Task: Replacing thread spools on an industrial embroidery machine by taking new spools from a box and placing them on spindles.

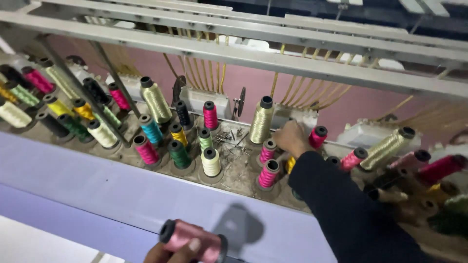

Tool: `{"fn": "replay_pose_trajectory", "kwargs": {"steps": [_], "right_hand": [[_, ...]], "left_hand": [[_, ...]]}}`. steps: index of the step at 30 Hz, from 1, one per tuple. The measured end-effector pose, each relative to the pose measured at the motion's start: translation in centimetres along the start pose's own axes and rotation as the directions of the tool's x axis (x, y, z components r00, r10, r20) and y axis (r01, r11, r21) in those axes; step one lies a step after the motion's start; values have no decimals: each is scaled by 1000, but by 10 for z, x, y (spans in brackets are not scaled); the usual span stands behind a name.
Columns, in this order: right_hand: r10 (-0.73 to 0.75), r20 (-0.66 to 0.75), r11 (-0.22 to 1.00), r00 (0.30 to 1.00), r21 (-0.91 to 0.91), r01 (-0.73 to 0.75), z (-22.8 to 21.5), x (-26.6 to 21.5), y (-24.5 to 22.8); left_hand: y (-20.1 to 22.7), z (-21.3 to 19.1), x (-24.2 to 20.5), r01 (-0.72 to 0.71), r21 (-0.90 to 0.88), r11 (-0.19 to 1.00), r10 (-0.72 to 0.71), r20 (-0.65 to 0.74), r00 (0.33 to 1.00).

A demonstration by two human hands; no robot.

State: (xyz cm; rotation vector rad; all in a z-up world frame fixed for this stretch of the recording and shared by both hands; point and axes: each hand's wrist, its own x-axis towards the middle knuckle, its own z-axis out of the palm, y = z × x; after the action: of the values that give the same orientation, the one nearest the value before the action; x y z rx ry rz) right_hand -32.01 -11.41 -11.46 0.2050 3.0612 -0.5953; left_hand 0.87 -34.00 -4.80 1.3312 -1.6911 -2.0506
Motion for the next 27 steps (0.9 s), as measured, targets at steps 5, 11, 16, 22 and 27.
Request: {"fn": "replay_pose_trajectory", "kwargs": {"steps": [5, 11, 16, 22, 27], "right_hand": [[-162, -498, 965, 852, 101, 242, -58, -129, -26], [-8, -546, 871, 837, 407, 274, -114, -260, -33], [445, 67, 169, 893, 973, -157, -132, -316, -30], [436, 259, -162, 862, 965, -208, -145, -320, -29], [348, 317, -328, 882, 923, -202, -129, -316, -28]], "left_hand": [[27, 14, 21, 83, 317, 945, -160, 227, 961], [71, 88, 27, -541, 432, 721, -33, 802, 597], [63, 197, 49, -806, 274, 524, 296, 829, 474], [49, 318, 101, -728, 420, 542, 313, 702, 639], [27, 332, 134, -673, 400, 623, 228, 729, 645]]}}
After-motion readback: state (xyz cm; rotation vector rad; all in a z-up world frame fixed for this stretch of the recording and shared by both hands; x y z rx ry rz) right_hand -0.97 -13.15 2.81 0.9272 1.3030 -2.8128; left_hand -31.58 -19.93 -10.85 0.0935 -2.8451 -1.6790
